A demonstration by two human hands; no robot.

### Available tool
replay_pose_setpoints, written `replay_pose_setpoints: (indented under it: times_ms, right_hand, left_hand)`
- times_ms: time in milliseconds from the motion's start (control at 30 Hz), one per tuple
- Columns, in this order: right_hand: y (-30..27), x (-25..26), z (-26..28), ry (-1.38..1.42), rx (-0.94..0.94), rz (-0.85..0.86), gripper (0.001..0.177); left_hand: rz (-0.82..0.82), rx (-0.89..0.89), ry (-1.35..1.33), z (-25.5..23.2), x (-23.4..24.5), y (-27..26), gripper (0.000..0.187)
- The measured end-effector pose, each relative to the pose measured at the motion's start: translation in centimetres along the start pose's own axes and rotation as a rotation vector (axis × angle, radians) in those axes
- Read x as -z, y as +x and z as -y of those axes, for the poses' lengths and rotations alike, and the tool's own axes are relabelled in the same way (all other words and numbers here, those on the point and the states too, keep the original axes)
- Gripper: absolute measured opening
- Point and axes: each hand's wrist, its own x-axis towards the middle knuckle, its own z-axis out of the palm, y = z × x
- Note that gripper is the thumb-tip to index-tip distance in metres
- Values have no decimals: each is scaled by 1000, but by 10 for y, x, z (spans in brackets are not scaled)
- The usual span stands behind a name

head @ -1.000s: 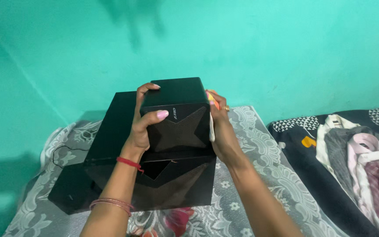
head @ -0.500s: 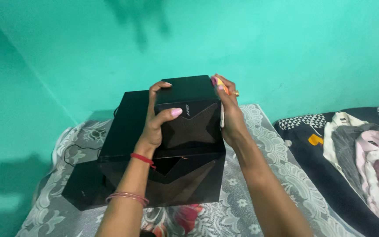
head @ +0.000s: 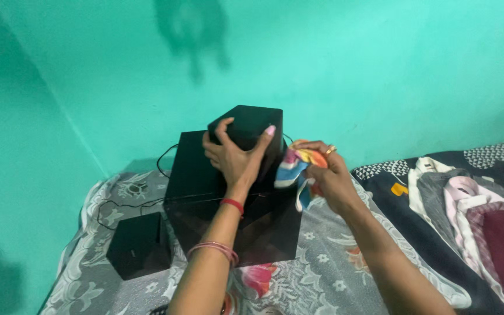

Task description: The person wipes the surfaces of a black speaker system and a remote control using a colorful cloth. They clean each speaker and the central unit, then wipe the remote and place it on the speaker system.

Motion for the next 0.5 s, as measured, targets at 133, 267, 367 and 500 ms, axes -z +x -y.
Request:
replay_pose_setpoints:
  times_ms: [133, 267, 367, 500]
  right_hand:
    - [-4, -30, 37, -297, 523, -83, 49]
    - [-7, -72, 51, -824, 859, -163, 40]
    - [4, -94, 50, -1182, 1069, -142, 41]
    - [31, -99, 37, -1405, 1093, -102, 37]
  left_hand:
    - [202, 121, -67, 3, 24, 9, 82]
    - [283, 204, -44, 25, 44, 45, 80]
    - [327, -21, -111, 36, 29, 89, 77]
    - [768, -75, -246, 45, -3, 128, 68]
